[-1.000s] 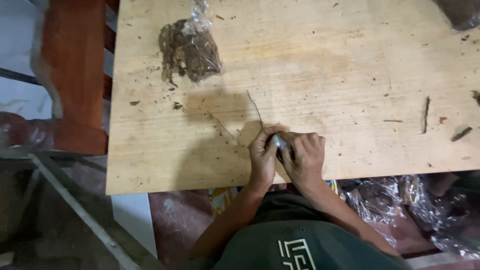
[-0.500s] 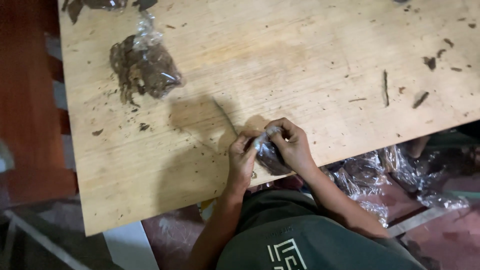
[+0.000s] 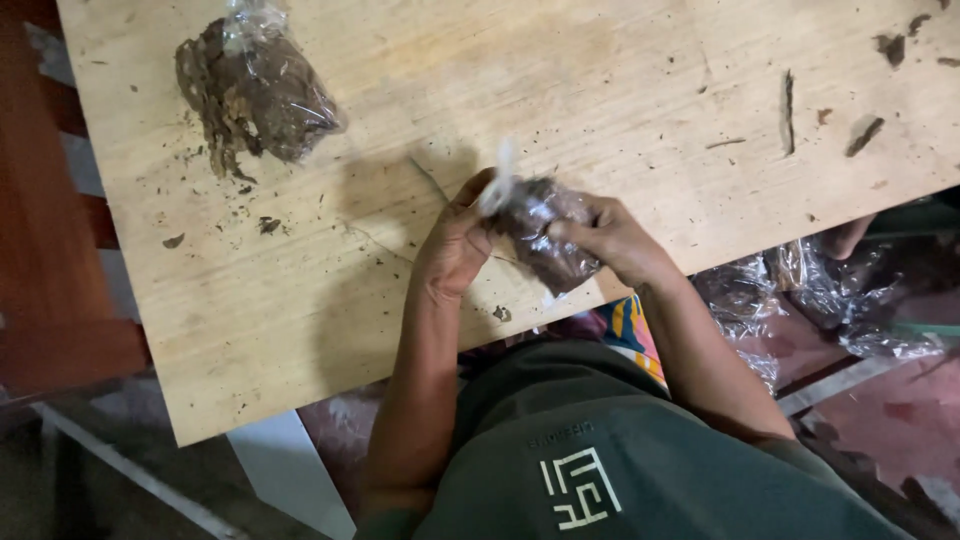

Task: The person places brown plant-based matter into clear plastic bags and then twists the bags closed by hand.

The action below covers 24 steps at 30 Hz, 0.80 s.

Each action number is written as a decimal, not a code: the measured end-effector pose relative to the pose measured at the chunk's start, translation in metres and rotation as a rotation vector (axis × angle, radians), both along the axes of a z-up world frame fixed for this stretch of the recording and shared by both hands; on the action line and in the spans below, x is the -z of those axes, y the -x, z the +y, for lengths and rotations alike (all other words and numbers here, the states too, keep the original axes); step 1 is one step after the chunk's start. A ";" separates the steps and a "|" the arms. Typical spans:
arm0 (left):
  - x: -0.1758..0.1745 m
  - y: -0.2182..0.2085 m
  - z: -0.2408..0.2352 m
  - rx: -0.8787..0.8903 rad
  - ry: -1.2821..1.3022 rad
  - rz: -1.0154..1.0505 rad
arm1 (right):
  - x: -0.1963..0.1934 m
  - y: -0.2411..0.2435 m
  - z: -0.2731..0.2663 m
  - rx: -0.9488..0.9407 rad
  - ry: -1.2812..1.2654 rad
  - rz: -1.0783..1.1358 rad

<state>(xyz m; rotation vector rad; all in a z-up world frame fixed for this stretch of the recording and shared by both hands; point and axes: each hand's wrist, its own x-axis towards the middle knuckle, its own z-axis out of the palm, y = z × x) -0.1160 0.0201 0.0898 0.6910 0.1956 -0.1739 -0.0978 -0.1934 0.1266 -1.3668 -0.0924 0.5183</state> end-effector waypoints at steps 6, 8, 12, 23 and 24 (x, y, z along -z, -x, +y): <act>-0.050 0.018 0.000 0.051 -0.170 0.099 | 0.010 -0.016 -0.010 0.253 -0.001 -0.041; -0.072 0.015 -0.033 0.019 -0.286 -0.041 | -0.028 -0.003 0.011 0.246 0.037 -0.081; -0.075 0.016 -0.082 -0.477 -0.760 -0.030 | 0.002 0.014 0.027 0.141 0.203 -0.286; -0.039 0.034 -0.103 -0.660 -0.884 -0.293 | 0.011 0.034 0.023 0.193 0.649 -0.739; -0.032 0.035 -0.104 -0.672 -0.879 -0.304 | 0.013 0.035 0.024 0.230 0.607 -0.818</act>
